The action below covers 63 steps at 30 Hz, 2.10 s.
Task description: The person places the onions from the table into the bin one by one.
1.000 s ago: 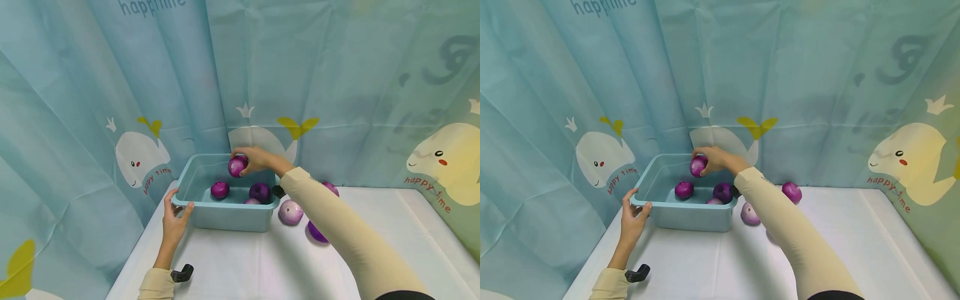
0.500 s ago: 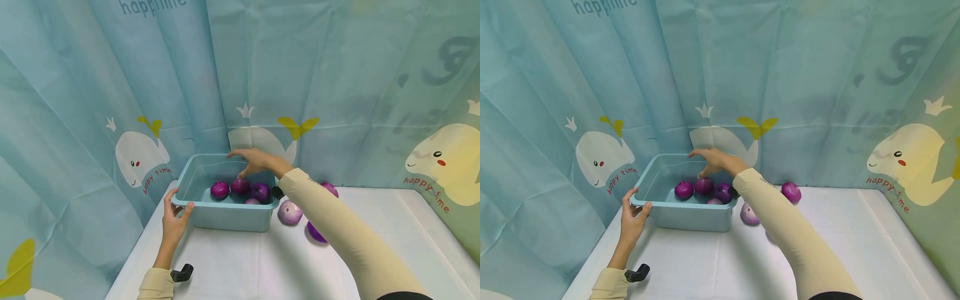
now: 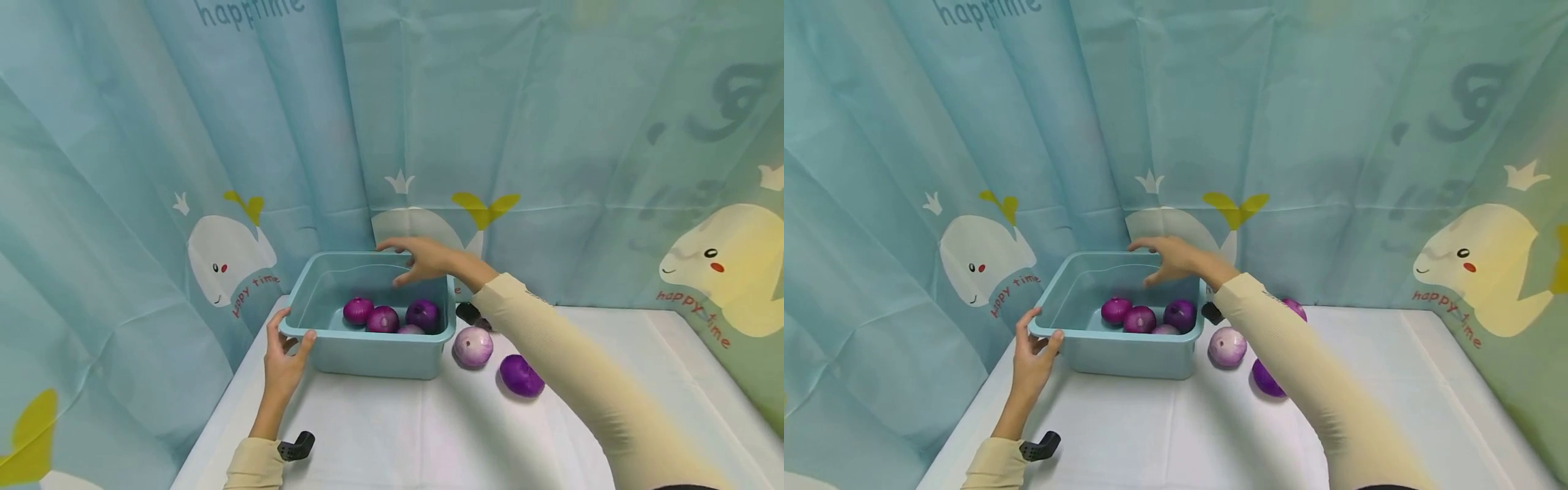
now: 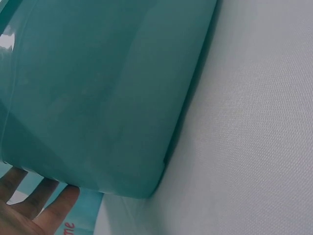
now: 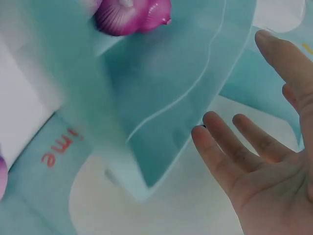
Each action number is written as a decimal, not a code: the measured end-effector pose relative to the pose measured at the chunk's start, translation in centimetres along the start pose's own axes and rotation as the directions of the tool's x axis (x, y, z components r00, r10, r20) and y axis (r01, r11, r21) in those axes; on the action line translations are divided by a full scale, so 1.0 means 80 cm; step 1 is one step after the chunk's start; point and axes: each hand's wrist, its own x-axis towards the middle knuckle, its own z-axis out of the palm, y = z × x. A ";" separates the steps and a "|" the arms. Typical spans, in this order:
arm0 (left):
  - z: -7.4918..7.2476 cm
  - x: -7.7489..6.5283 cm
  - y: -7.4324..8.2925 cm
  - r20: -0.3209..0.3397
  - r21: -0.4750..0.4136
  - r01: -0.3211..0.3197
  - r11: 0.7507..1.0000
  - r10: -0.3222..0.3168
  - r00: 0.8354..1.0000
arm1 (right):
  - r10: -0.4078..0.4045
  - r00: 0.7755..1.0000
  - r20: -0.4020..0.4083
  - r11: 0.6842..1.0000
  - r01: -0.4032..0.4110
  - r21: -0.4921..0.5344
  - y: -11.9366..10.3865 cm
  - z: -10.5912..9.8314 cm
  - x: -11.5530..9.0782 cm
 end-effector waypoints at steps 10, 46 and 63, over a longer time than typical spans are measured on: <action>-0.002 0.002 -0.001 0.000 0.015 -0.004 1.000 0.004 1.000 | -0.030 0.991 -0.132 1.000 0.029 -0.006 0.040 -0.028 -0.078; -0.001 -0.002 0.005 -0.007 0.007 -0.017 1.000 0.017 1.000 | 0.123 0.918 -0.377 0.990 -0.142 -0.021 0.159 -0.015 -0.275; -0.001 -0.001 0.001 -0.014 0.019 -0.031 0.999 0.031 0.999 | 0.147 0.904 -0.401 0.988 -0.157 0.007 0.202 0.031 -0.274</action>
